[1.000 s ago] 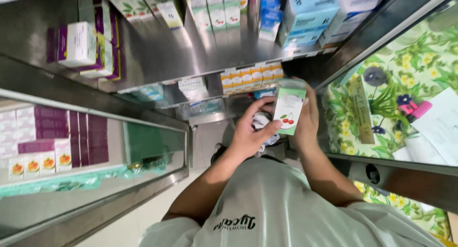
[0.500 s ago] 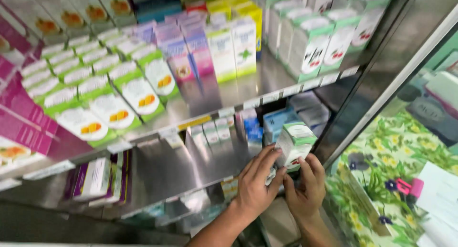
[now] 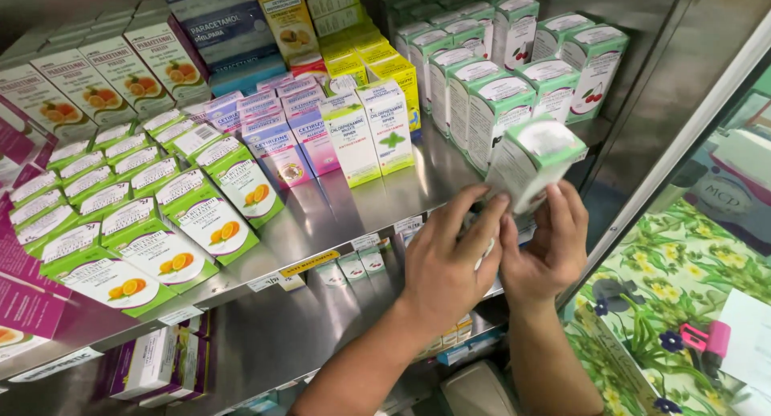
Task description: Organizing and inspecting medicine boxes on pharmacy shelves
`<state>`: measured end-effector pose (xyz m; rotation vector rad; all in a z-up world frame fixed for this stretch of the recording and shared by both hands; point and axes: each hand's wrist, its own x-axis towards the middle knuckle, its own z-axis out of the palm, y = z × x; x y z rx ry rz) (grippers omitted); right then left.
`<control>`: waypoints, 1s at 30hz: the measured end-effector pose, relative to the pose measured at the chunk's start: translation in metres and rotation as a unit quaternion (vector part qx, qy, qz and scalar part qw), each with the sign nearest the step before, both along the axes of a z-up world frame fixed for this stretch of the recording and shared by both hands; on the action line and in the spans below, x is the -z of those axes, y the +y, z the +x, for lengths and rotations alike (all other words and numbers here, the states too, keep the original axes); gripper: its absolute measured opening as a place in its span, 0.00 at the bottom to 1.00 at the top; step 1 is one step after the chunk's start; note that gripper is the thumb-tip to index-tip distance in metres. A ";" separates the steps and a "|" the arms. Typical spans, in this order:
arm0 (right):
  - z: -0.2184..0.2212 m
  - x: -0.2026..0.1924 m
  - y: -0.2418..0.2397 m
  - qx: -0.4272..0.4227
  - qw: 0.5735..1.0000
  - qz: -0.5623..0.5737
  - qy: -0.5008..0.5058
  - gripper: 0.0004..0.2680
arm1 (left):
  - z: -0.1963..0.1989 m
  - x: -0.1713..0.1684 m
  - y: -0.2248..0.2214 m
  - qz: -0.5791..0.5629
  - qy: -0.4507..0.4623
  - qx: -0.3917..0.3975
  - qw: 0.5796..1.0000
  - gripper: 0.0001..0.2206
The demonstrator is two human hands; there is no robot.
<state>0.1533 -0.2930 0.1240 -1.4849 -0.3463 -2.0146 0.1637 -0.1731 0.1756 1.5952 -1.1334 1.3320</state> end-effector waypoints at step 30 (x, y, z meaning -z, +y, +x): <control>0.032 0.000 -0.013 0.210 0.961 -0.038 0.174 0.27 | -0.007 0.006 0.047 0.129 0.094 0.036 0.987 0.23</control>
